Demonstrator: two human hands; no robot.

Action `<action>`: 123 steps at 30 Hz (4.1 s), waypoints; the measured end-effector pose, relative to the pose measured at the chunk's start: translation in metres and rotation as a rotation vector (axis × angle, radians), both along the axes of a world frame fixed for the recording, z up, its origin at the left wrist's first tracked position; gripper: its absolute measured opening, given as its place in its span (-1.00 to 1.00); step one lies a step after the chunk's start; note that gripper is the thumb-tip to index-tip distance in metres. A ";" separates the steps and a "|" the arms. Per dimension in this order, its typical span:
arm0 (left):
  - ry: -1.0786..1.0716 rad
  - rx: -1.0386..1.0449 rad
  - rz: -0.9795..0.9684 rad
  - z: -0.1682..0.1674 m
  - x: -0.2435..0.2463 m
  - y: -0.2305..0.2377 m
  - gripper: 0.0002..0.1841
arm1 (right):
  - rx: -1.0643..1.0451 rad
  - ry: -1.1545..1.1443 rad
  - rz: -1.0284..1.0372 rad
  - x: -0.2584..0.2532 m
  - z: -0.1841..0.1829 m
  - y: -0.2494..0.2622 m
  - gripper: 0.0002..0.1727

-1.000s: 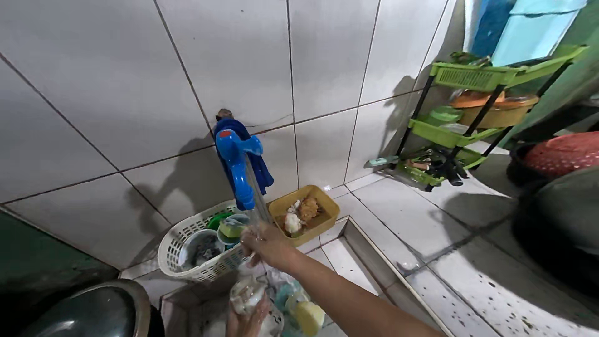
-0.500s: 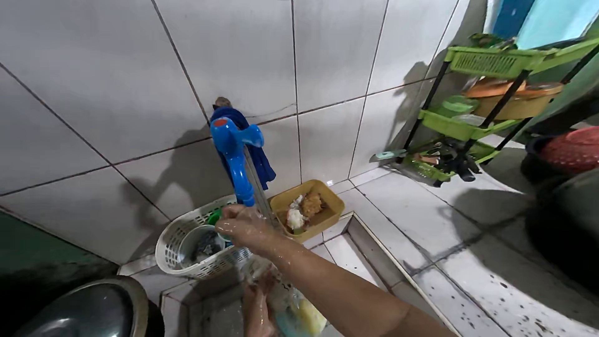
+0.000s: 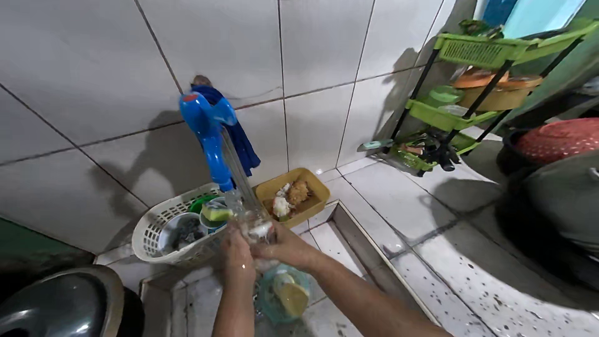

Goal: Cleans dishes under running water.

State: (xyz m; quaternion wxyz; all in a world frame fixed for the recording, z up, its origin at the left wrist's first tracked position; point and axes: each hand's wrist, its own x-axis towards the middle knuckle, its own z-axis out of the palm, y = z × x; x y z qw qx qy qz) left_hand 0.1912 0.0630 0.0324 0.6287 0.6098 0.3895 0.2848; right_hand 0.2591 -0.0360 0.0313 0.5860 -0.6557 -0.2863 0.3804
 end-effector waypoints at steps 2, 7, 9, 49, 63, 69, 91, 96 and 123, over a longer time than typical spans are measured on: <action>0.008 0.068 -0.025 0.017 0.005 0.000 -0.56 | 0.045 -0.016 -0.014 0.007 -0.001 0.000 -0.28; -0.178 0.192 -0.167 0.044 0.013 0.015 -0.74 | 0.097 -0.011 0.019 0.012 -0.035 0.007 -0.23; -0.288 0.136 -0.223 0.046 0.013 0.011 -0.79 | 0.024 -0.023 0.014 0.007 -0.045 0.012 -0.23; 0.194 0.159 -0.486 -0.110 -0.058 -0.012 -0.70 | -0.084 -0.418 0.044 0.008 0.026 0.015 -0.21; -0.361 -0.841 0.162 -0.083 -0.037 -0.021 -0.65 | -0.939 -1.364 0.526 -0.020 0.079 -0.008 -0.48; -0.238 -0.791 0.031 -0.077 -0.025 -0.013 -0.59 | -0.806 -1.520 0.357 -0.026 0.097 -0.018 -0.45; -0.381 -0.520 -0.072 -0.012 0.006 -0.004 -0.56 | -0.428 -0.237 -0.004 0.006 -0.032 -0.069 -0.16; -0.329 -0.004 -0.035 -0.003 -0.011 0.009 -0.48 | -0.149 -0.114 -0.017 -0.002 -0.048 -0.017 -0.15; -0.304 -0.590 -0.039 -0.070 -0.098 -0.003 -0.57 | 0.100 -0.095 -0.124 -0.008 0.001 0.024 -0.41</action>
